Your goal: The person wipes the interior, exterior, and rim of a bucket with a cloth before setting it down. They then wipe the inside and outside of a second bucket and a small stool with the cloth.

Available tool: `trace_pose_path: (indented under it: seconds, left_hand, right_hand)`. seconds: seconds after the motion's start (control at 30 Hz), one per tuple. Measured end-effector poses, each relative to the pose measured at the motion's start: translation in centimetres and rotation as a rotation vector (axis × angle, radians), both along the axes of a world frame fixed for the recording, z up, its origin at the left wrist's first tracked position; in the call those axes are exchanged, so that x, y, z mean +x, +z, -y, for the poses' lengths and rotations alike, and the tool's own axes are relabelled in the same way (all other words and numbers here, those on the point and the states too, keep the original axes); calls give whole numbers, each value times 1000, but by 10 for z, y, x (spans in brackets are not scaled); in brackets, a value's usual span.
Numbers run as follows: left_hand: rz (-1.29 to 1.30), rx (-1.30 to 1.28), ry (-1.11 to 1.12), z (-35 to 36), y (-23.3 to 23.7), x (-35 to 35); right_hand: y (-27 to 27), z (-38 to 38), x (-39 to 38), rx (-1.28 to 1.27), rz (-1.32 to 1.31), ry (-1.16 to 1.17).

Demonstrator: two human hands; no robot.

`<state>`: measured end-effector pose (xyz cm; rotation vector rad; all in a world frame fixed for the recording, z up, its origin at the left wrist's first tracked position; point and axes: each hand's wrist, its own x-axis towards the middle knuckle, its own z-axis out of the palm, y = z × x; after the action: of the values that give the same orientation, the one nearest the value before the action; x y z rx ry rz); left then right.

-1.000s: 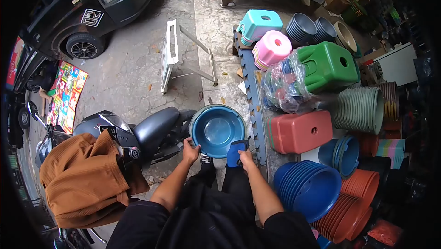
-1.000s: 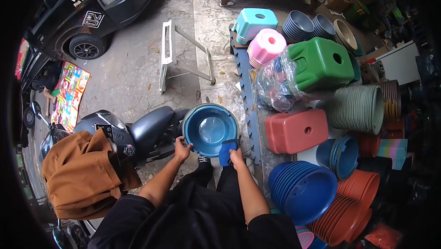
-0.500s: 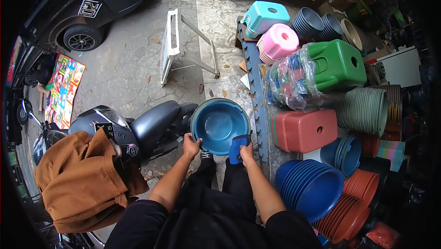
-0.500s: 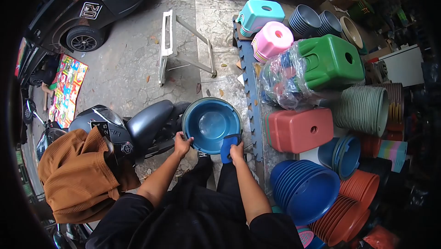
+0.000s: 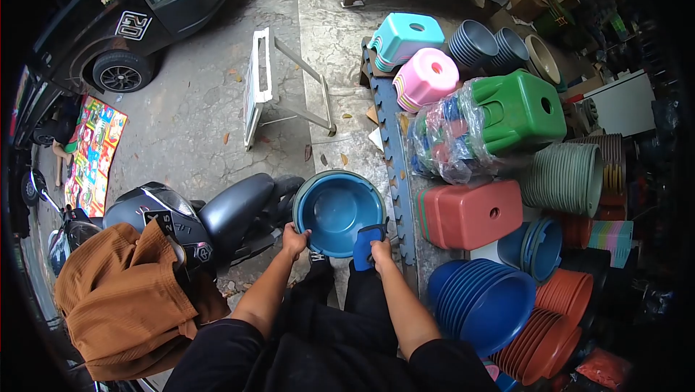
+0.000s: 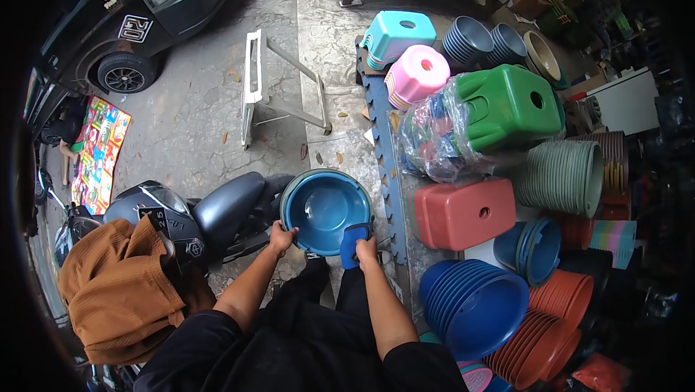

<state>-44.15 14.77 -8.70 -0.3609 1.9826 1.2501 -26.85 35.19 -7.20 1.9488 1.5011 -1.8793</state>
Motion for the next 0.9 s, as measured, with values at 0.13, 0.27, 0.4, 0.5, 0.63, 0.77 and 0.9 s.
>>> trace_pose_path:
  seconds: [0.13,0.27,0.4,0.5,0.63,0.77,0.9]
  left_hand:
    - [-71,-95,-43,0,3,0]
    - [-73,-120,-92,5,-1,-6]
    - [-62,-9,-55,6,5,-7]
    - [-48,33,-41,3,20,-6]
    - [21,250,79,-1,42,-12]
    - [26,409,93,-1,84,-26]
    - [24,608,121,-6,157,-43]
  right_hand:
    - [-21,5,-2,72,84,-49]
    - [-24,-6,-2,-234,-84,-317]
    - [-23,-10,-1,-240,-102,-325]
    - [1,-16,-3,-375,-189,-343]
    - [45,-25,-10,-461,-244,-339]
    - [101,-32,-11,-503,-335,-279]
    - [174,-26,-14,-373,-510,-222]
